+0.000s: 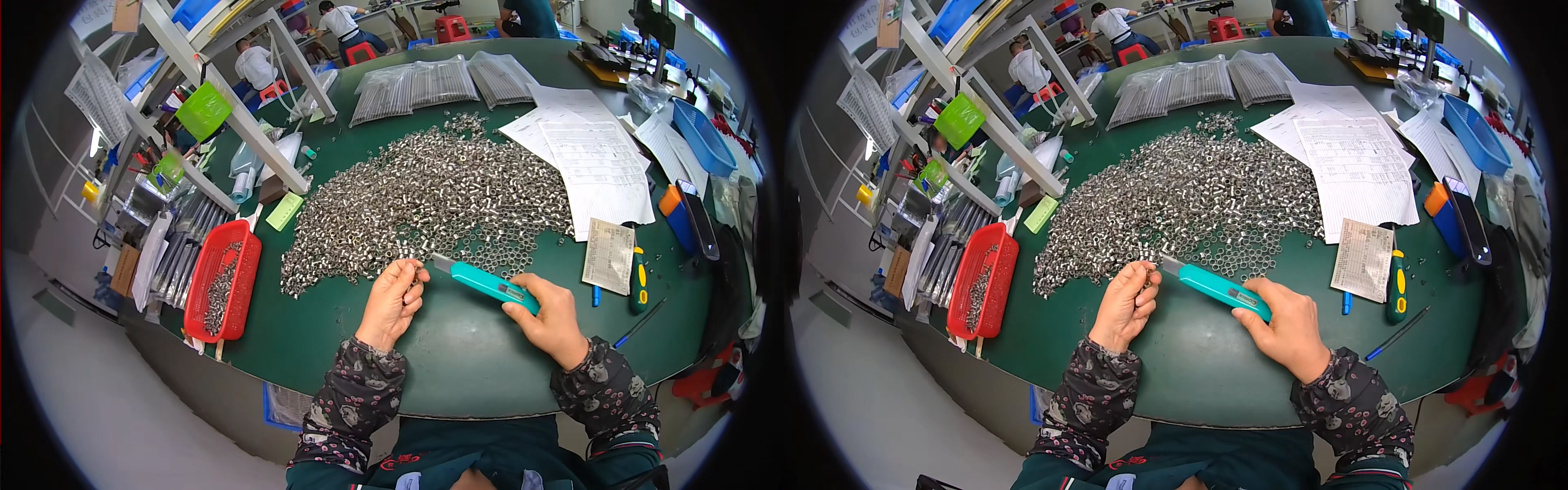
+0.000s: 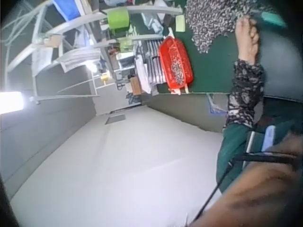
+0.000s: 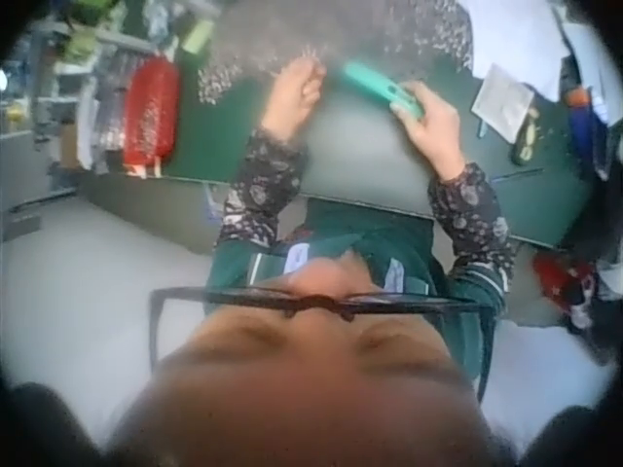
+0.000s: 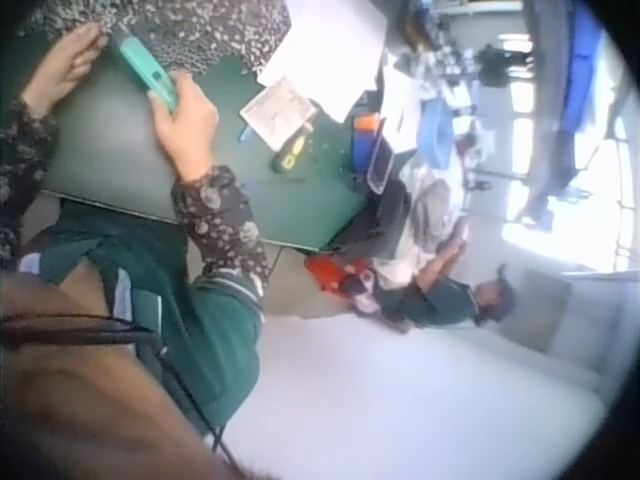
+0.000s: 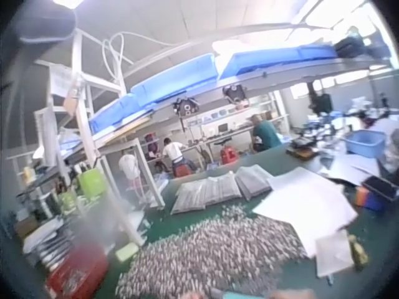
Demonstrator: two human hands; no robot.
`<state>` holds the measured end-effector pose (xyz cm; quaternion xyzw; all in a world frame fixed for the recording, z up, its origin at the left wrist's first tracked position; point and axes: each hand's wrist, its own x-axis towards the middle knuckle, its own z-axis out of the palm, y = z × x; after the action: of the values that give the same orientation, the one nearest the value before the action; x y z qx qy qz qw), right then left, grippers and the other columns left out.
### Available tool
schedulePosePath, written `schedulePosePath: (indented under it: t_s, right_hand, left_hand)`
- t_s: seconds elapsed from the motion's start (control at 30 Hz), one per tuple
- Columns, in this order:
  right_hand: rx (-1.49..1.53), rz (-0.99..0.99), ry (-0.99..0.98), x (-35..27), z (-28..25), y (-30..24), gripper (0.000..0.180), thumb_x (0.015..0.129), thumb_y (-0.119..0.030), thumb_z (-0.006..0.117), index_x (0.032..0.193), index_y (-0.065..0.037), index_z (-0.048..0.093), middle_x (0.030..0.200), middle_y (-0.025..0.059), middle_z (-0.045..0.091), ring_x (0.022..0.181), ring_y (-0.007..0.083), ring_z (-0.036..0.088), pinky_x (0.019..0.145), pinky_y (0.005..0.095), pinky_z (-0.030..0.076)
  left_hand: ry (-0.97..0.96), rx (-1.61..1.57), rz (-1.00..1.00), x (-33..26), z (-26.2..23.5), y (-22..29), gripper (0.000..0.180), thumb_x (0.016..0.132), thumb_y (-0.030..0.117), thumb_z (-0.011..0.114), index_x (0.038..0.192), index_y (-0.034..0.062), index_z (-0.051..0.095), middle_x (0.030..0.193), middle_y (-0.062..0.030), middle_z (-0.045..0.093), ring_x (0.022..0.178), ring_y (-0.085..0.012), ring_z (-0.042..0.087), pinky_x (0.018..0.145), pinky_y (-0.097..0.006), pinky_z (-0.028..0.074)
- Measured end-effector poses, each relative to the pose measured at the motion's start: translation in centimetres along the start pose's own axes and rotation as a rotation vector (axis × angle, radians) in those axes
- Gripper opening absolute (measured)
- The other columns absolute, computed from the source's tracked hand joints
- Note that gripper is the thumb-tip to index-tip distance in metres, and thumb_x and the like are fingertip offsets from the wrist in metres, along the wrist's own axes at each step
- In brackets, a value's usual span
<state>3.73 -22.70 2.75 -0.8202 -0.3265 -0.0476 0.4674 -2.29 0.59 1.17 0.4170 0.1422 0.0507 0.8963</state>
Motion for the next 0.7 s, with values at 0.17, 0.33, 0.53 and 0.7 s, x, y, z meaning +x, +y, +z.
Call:
schedulePosePath:
  t_s: [0.17, 0.33, 0.53, 0.7]
  right_hand:
    - [0.003, 0.017, -0.037, -0.01, -0.01, 0.21, 0.027, 0.071, -0.024, 0.063, 0.091, -0.006, 0.057, 0.075, 0.0132, 0.059, 0.064, 0.0309, 0.057, 0.056, 0.0368, 0.044]
    - [0.026, 0.027, -0.08, -0.09, 0.11, 0.17, 0.026, 0.071, -0.024, 0.063, 0.09, -0.007, 0.057, 0.074, 0.0134, 0.059, 0.065, 0.031, 0.058, 0.057, 0.0368, 0.044]
    - [0.054, 0.058, -0.14, -0.13, 0.09, 0.24, 0.026, 0.071, -0.025, 0.063, 0.09, -0.008, 0.058, 0.071, 0.0132, 0.06, 0.065, 0.0311, 0.058, 0.057, 0.0374, 0.044]
    - [0.076, 0.093, -0.186, -0.1, 0.09, 0.35, 0.026, 0.071, -0.027, 0.063, 0.089, -0.008, 0.058, 0.069, 0.0129, 0.059, 0.064, 0.0309, 0.058, 0.057, 0.0376, 0.044]
  left_hand:
    - [-0.056, 0.009, 0.026, 0.1, 0.02, 0.19, 0.016, 0.088, 0.012, 0.045, 0.101, 0.0033, 0.051, 0.082, -0.0038, 0.05, 0.053, -0.0034, 0.035, 0.037, -0.013, 0.025]
    - [-0.067, 0.008, 0.03, 0.19, -0.25, -0.02, 0.014, 0.087, 0.01, 0.047, 0.1, 0.0034, 0.051, 0.082, -0.0041, 0.05, 0.054, -0.0036, 0.036, 0.038, -0.014, 0.025]
    - [-0.069, 0.013, 0.048, 0.41, -0.68, -0.32, 0.012, 0.087, 0.009, 0.048, 0.097, 0.0035, 0.052, 0.081, -0.0036, 0.05, 0.054, -0.0041, 0.036, 0.038, -0.014, 0.025]
    - [-0.077, 0.016, 0.037, 0.39, -0.57, -0.32, 0.012, 0.087, 0.01, 0.048, 0.096, 0.0031, 0.052, 0.08, -0.0033, 0.05, 0.054, -0.0043, 0.036, 0.038, -0.014, 0.025]
